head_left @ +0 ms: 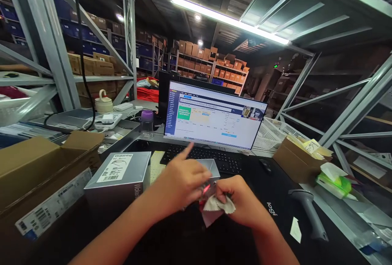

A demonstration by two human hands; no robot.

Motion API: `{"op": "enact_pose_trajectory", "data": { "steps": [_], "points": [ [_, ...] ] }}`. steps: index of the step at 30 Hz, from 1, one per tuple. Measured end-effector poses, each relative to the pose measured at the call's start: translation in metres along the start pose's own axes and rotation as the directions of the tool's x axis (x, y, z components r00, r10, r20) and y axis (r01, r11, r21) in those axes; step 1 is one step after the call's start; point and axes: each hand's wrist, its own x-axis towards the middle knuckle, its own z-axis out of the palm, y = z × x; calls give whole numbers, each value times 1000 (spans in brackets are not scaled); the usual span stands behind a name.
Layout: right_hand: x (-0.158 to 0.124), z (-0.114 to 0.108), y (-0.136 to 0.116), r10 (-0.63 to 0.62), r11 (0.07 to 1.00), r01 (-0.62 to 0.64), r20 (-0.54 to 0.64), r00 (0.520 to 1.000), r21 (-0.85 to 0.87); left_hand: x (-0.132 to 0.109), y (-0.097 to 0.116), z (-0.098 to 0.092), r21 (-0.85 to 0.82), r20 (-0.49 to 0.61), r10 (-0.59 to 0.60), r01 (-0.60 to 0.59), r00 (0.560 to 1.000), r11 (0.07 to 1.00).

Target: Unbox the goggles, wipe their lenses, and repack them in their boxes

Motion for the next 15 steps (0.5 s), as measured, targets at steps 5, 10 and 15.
{"op": "enact_pose_trajectory", "data": {
  "steps": [5, 10, 15],
  "points": [
    [1, 7, -2, -107, 992, 89, -241, 965, -84, 2, 10, 6, 201, -76, 85, -68, 994, 977],
    [-2, -14, -9, 32, 992, 31, -473, 881, 125, -2, 13, 6, 251, -299, -229, 308, 926, 918],
    [8, -6, -7, 69, 976, 61, -559, 826, 210, -5, 31, 32, 209, -176, -229, 264, 957, 942]
  ]
}}
